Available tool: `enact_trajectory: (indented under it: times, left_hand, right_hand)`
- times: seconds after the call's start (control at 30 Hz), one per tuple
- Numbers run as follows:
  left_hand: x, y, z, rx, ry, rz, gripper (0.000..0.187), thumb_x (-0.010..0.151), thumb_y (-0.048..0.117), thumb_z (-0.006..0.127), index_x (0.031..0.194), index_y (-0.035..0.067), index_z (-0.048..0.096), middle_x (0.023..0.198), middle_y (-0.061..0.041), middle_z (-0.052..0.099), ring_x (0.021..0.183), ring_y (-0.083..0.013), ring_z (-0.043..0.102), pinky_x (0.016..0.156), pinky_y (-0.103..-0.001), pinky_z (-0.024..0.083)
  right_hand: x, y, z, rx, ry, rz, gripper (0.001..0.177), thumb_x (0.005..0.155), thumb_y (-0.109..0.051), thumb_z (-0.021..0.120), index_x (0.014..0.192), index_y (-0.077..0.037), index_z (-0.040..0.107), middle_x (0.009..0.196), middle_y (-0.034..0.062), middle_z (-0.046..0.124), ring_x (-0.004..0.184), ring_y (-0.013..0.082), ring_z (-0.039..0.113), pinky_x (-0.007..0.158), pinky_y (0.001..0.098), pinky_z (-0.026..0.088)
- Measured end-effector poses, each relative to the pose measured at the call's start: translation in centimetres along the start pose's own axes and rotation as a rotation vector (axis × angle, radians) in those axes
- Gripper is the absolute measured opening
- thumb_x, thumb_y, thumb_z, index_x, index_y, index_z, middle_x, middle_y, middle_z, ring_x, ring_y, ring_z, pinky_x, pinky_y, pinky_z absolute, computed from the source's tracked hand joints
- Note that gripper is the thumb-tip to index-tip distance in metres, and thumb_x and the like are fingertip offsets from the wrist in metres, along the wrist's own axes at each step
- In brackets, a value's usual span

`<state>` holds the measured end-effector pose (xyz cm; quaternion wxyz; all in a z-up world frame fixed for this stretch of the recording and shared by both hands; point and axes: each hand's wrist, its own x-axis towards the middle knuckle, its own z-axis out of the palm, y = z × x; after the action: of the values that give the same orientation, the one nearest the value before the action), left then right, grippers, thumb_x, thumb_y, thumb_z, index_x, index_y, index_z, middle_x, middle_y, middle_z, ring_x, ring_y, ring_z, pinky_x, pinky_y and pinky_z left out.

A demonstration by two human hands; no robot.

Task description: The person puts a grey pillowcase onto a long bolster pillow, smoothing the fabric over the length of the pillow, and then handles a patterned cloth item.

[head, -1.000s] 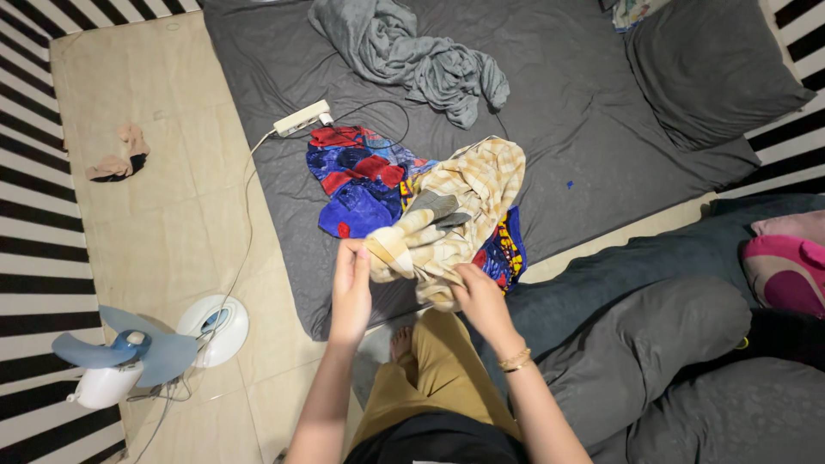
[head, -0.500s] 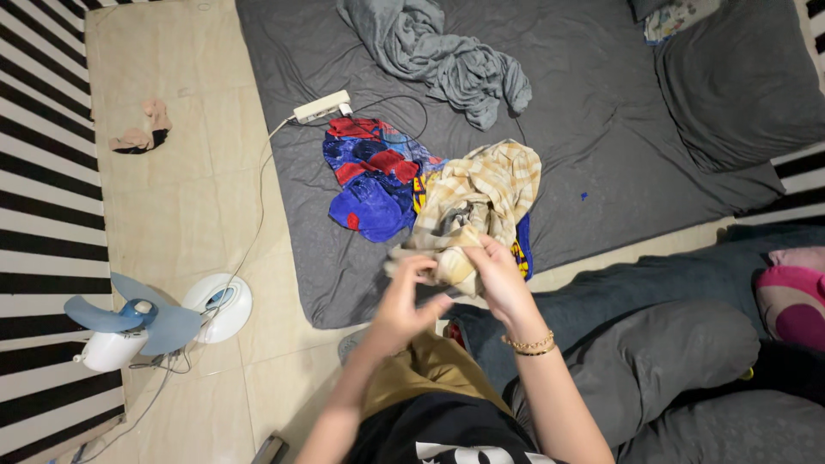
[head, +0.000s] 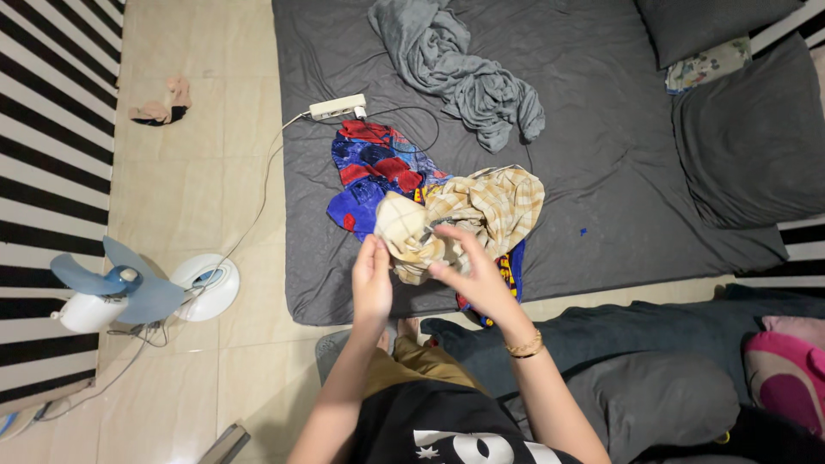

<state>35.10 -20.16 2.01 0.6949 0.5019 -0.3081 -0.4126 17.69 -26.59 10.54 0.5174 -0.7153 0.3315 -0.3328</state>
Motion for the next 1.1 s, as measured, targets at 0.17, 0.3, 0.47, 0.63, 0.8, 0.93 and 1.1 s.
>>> enact_trajectory:
  times: [0.17,0.3,0.47,0.63,0.8,0.93,1.1]
  left_hand:
    - [0.2,2.8,-0.8,-0.217,0.121,-0.103,0.029,0.106,0.024,0.041,0.121,0.009,0.061,0.108,0.002,0.069,0.090,-0.0056,0.062,0.080,-0.022,0.049]
    - [1.3,1.6,-4.2,-0.114,0.142,-0.001,0.028,0.117,0.024,0.043,0.112,0.002,0.060,0.100,-0.002,0.067,0.085,-0.0094,0.060,0.076,-0.024,0.050]
    - [1.7,4.6,-4.6,0.345,0.191,0.005,0.033,0.097,0.016,0.062,0.126,0.003,0.052,0.113,-0.009,0.064,0.097,-0.0175,0.064,0.077,-0.029,0.054]
    - [1.3,10.3,-2.0,0.663,-0.244,0.577,0.042,0.090,0.006,0.069,0.129,-0.003,0.056,0.135,-0.021,0.059,0.128,-0.0401,0.052,0.103,-0.046,0.042]
    - [3.0,9.0,-3.9,0.361,-0.455,0.101,0.017,0.097,0.014,0.070,0.106,0.004,0.058,0.104,-0.009,0.071,0.097,-0.0149,0.064,0.089,-0.032,0.054]
    - [2.5,8.5,-5.2,0.300,-0.427,-0.168,0.019,0.100,0.016,0.070,0.094,0.004,0.057,0.084,-0.006,0.065,0.077,-0.0072,0.056,0.067,-0.029,0.049]
    - [2.5,9.9,-7.5,-0.222,-0.337,-0.486,0.014,0.092,0.014,0.062,0.084,0.010,0.051,0.081,0.002,0.062,0.070,-0.0058,0.060,0.060,-0.029,0.055]
  right_hand:
    - [0.0,1.6,1.4,-0.330,-0.129,0.433,0.030,0.092,-0.019,0.069,0.119,-0.005,0.067,0.079,0.0110,0.068,0.066,0.0180,0.059,0.063,0.0314,0.046]
    - [0.0,3.6,1.0,-0.147,-0.020,0.054,0.018,0.096,-0.014,0.064,0.108,0.000,0.067,0.076,0.0013,0.066,0.068,0.0079,0.058,0.059,0.0272,0.047]
    - [1.6,4.4,0.4,0.098,0.067,0.337,0.042,0.115,-0.027,0.052,0.088,0.003,0.064,0.064,-0.0033,0.049,0.057,0.0077,0.041,0.051,0.0287,0.033]
    - [2.9,0.6,2.1,-0.040,-0.165,0.155,0.038,0.107,-0.029,0.055,0.086,-0.001,0.069,0.065,-0.0055,0.054,0.061,0.0041,0.044,0.052,0.0263,0.039]
    - [4.2,-2.9,2.8,-0.149,-0.221,0.085,0.035,0.102,-0.032,0.063,0.087,-0.001,0.070,0.063,-0.0030,0.055,0.061,0.0050,0.047,0.054,0.0262,0.042]
    - [4.8,-2.8,3.9,-0.167,-0.280,0.168,0.033,0.087,-0.035,0.076,0.091,-0.003,0.072,0.069,0.0021,0.063,0.064,0.0090,0.053,0.056,0.0300,0.044]
    - [5.6,1.8,5.7,-0.420,-0.367,0.001,0.041,0.078,-0.035,0.086,0.101,-0.004,0.072,0.085,0.0148,0.065,0.082,0.0232,0.060,0.074,0.0351,0.048]
